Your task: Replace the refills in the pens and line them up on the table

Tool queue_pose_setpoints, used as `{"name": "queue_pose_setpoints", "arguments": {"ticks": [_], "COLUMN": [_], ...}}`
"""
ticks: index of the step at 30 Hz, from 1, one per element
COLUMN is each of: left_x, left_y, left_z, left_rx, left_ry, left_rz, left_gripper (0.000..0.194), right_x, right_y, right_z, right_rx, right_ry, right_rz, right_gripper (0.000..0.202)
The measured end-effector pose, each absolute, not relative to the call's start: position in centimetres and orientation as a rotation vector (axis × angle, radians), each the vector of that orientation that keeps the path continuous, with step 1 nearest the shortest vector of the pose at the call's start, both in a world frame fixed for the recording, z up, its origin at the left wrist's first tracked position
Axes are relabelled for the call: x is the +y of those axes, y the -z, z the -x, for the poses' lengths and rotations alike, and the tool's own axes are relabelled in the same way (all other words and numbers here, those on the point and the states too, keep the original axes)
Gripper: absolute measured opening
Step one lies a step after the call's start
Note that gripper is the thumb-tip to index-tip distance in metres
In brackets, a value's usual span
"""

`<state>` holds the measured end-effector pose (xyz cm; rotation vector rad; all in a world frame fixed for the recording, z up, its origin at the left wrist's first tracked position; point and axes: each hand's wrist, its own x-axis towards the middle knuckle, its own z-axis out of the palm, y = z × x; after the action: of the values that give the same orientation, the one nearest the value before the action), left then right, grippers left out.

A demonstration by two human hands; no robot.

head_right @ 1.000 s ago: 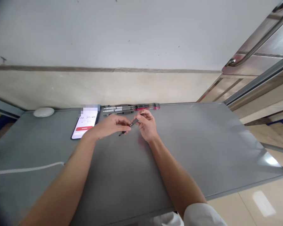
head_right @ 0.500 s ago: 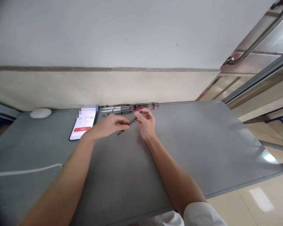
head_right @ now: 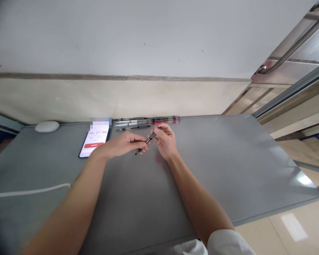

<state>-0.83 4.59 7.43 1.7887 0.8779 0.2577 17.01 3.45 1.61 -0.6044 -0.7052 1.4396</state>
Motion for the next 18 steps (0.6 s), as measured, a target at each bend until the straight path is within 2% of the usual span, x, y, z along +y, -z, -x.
{"name": "queue_pose_setpoints", "arguments": {"ticks": [6,13,18], "left_x": [4.3,4.9,5.0], "left_y": [-7.5,-6.7,-6.6], "left_z": [0.7,0.4,0.3], "left_rx": [0.796,1.01,1.001], "left_ry": [-0.222,-0.375,-0.376], "left_rz": [-1.721,-1.884,-1.896], "left_gripper": [0.03,0.021,0.024], "right_x": [3.2,3.7,3.7], "right_y": [-1.4,-1.6,-1.8], "right_z": [-17.4,-16.7,-16.8], "right_rx": [-0.691,-0.64,-0.642], "right_ry": [-1.541,-1.375,-1.385], "right_rz": [0.553,0.677,0.694], "right_gripper": [0.03,0.024,0.022]}}
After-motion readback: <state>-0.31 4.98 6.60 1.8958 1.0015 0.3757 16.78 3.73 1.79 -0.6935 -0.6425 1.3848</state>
